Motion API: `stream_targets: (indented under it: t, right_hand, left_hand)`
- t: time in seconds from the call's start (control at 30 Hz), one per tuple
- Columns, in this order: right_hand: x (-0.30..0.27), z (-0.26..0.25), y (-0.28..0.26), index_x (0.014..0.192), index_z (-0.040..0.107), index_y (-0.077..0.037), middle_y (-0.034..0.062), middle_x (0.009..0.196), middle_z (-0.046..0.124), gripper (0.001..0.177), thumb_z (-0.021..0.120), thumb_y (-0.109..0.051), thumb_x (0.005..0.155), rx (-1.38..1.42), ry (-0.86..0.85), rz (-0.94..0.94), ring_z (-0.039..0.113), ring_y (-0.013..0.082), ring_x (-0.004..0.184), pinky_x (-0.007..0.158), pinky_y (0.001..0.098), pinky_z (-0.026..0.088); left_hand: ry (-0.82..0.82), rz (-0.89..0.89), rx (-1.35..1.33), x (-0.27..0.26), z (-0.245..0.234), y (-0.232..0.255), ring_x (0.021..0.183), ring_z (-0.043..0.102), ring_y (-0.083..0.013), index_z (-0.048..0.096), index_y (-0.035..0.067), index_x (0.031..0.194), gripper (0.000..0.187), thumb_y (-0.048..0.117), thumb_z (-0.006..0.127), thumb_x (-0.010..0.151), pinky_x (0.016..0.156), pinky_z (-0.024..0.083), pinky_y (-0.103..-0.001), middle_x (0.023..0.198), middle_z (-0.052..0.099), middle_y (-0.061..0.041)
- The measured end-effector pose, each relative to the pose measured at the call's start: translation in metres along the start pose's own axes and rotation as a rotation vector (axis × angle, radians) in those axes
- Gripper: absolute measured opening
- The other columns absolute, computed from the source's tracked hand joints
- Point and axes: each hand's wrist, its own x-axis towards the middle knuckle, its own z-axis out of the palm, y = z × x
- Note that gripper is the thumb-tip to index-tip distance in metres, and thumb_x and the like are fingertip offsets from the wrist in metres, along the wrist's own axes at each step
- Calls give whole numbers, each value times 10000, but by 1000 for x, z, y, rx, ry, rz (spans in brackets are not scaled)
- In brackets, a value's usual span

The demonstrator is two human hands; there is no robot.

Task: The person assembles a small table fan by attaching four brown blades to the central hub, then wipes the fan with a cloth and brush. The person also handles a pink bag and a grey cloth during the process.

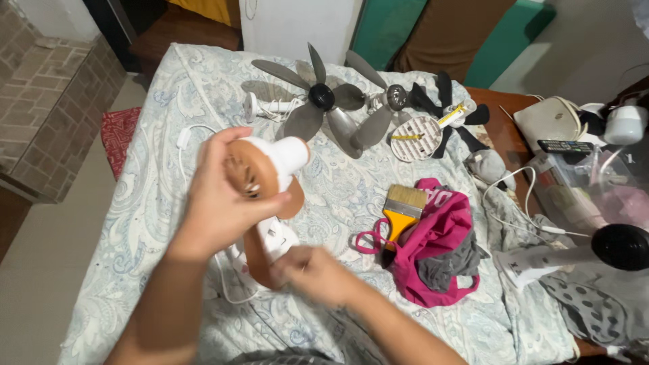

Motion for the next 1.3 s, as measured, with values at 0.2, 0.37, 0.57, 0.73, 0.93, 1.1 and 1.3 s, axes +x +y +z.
stream_targets:
  t: [0.2, 0.37, 0.57, 0.73, 0.93, 1.1, 1.3]
  right_hand:
    - [113, -32, 122, 1162, 803, 24, 107, 888, 781, 400, 753, -357, 1051, 202, 534, 281, 698, 181, 757, 658, 344, 558]
    - [181, -18, 153, 1306, 709, 50, 249, 1082, 753, 592, 938, -233, 838, -227, 728, 220, 750, 363, 962, 828, 455, 599]
    - [196, 3, 156, 1113, 782, -28, 180, 1073, 812, 351, 876, -196, 819, -312, 638, 543, 765, 372, 1049, 932, 466, 575]
    - [168, -26, 160, 1059, 735, -6, 191, 942, 789, 227, 787, -51, 842, -100, 769, 462, 756, 316, 911, 825, 424, 591]
    - [74, -117, 71, 1219, 741, -71, 70, 938, 748, 341, 675, 39, 904, 206, 871, 203, 700, 155, 832, 738, 320, 573]
    - [-4, -139, -54, 1031, 816, 1, 34, 845, 782, 166, 844, -139, 948, 185, 948, 186, 666, 95, 708, 635, 274, 525]
    - [-48, -128, -134, 948, 838, 9, 23, 768, 758, 191, 913, -161, 904, -155, 894, 125, 599, 49, 691, 602, 250, 490]
  left_hand:
    - [-28, 4, -250, -8, -39, -14, 1198, 719, -241, 403, 141, 1551, 1039, 102, 958, 673, 942, 654, -412, 1360, 640, -159]
    - [-182, -58, -499, 2, -52, -26, 1224, 706, -253, 371, 168, 1592, 1037, 52, 917, 719, 960, 664, -398, 1395, 611, -167]
    - [-233, 12, -430, 17, -56, -31, 1386, 628, -267, 411, 185, 1575, 1012, 44, 927, 716, 1011, 620, -439, 1517, 403, -114]
    - [-246, 89, -273, 34, -57, -34, 1408, 599, -303, 480, 200, 1542, 989, 66, 955, 684, 1104, 587, -431, 1493, 459, -131]
    - [-249, 159, -341, 48, -38, -40, 1336, 653, -248, 597, 177, 1458, 657, 258, 858, 861, 1071, 579, -391, 1452, 570, -76]
    - [-47, 214, -366, 56, 11, -35, 1167, 729, -222, 761, 104, 1280, 318, 349, 671, 1097, 1050, 560, -349, 1246, 700, -71]
    - [56, 333, -289, 55, 25, -31, 1093, 738, -264, 758, 54, 1171, 254, 250, 729, 1013, 977, 563, -367, 1167, 734, -107]
